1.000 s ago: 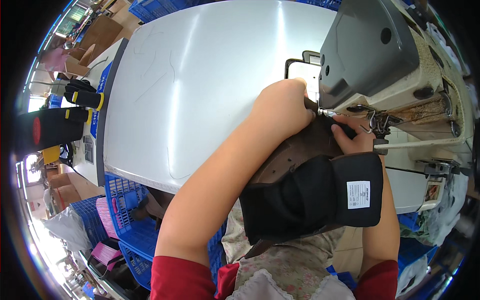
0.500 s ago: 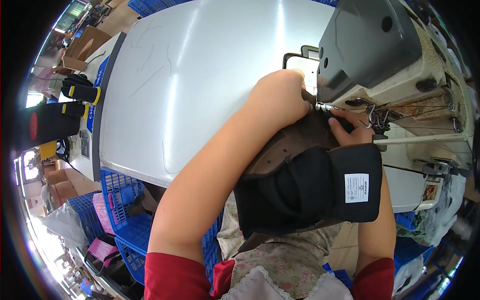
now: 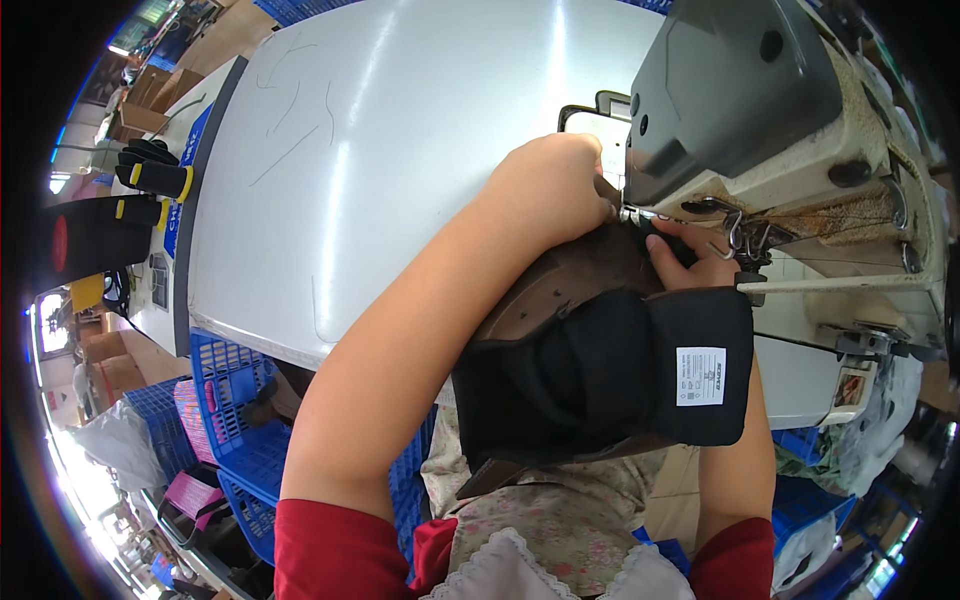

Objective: Sew and assemble leather shoe upper components using an industrial sewing machine.

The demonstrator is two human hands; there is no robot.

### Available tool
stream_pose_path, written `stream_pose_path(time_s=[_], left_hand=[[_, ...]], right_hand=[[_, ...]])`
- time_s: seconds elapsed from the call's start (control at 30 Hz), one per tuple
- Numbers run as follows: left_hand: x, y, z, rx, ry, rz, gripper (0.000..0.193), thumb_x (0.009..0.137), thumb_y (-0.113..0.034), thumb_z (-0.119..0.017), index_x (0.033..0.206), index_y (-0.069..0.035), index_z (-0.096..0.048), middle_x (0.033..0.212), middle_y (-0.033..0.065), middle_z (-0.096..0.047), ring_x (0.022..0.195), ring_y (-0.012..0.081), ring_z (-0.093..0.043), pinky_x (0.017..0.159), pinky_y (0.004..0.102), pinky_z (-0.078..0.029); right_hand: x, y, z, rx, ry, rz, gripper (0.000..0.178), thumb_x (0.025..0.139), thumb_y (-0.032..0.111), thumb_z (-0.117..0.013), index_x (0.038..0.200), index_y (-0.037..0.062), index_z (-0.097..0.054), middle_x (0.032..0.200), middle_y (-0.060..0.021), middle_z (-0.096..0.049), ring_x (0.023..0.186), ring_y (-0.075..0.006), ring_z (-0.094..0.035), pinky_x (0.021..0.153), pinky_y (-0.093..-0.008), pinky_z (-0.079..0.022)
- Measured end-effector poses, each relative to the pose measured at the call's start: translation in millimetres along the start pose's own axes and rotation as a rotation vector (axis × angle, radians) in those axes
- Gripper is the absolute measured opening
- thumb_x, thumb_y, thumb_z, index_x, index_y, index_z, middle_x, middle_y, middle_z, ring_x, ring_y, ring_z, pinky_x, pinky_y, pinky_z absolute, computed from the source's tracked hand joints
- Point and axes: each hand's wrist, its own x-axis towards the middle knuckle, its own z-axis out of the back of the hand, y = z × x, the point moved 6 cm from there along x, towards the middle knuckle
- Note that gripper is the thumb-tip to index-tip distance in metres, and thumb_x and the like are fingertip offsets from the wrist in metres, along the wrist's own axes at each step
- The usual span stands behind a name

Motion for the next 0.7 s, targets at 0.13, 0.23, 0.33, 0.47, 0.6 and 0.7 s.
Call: stream_pose_path(time_s=[0.13,0.23,0.33,0.47,0.6,0.7], left_hand=[[3.9,2.0,-4.9,-0.075,-0.045,-0.061,0.034,0.068,-0.021,-0.078,0.093,-0.001,-0.067,0.088,0.0186,-0.069,0.087,0.0348,-0.067,0.076,0.0416,-0.053],[11.1,0.8,-11.8,0.002,-0.001,-0.09,0.036,0.068,-0.023,-0.079,0.094,-0.001,-0.067,0.089,0.0186,-0.069,0.088,0.035,-0.067,0.077,0.0419,-0.053],[3.5,3.0,-5.5,-0.005,0.013,-0.039,0.038,0.069,-0.022,-0.079,0.097,0.0,-0.066,0.092,0.0191,-0.069,0.09,0.0349,-0.067,0.078,0.0418,-0.053],[0.7,-1.4,-2.3,-0.047,0.042,0.015,0.037,0.072,-0.02,-0.078,0.1,0.001,-0.066,0.096,0.019,-0.07,0.094,0.0339,-0.067,0.081,0.0413,-0.053],[1.8,-3.8,-3.3,-0.051,0.068,0.013,0.037,0.073,-0.019,-0.078,0.102,0.0,-0.067,0.096,0.018,-0.071,0.093,0.0329,-0.067,0.081,0.0409,-0.053],[-0.3,-7.8,-1.1,-0.041,0.054,0.022,0.037,0.074,-0.019,-0.077,0.105,-0.002,-0.068,0.095,0.017,-0.071,0.092,0.0322,-0.067,0.081,0.0407,-0.053]], right_hand=[[-3.6,-10.4,-6.3,0.235,-0.021,-0.057,0.026,0.08,0.019,-0.079,0.105,0.0117,-0.075,0.103,-0.0107,-0.071,0.103,-0.0232,-0.066,0.093,-0.0329,-0.049],[-0.2,-58.7,-43.0,0.938,-0.031,-0.16,0.023,0.081,0.017,-0.078,0.104,0.011,-0.075,0.102,-0.0098,-0.071,0.102,-0.0221,-0.067,0.093,-0.0327,-0.05],[2.4,-48.4,-31.6,0.855,0.023,-0.095,0.022,0.082,0.016,-0.077,0.103,0.0103,-0.075,0.103,-0.0098,-0.072,0.102,-0.0215,-0.067,0.093,-0.0328,-0.05],[3.9,-56.5,-34.3,0.251,0.053,-0.023,0.023,0.085,0.016,-0.074,0.106,0.0067,-0.073,0.105,-0.0121,-0.071,0.104,-0.0225,-0.067,0.094,-0.0334,-0.05],[4.7,-69.7,-42.4,0.205,0.055,0.001,0.024,0.087,0.018,-0.072,0.107,0.0045,-0.072,0.106,-0.0134,-0.071,0.104,-0.0243,-0.067,0.094,-0.0341,-0.049],[6.8,-73.6,-48.1,0.245,0.011,-0.001,0.032,0.077,0.021,-0.078,0.1,0.0015,-0.069,0.095,-0.0163,-0.07,0.093,-0.0301,-0.068,0.083,-0.0362,-0.05]])
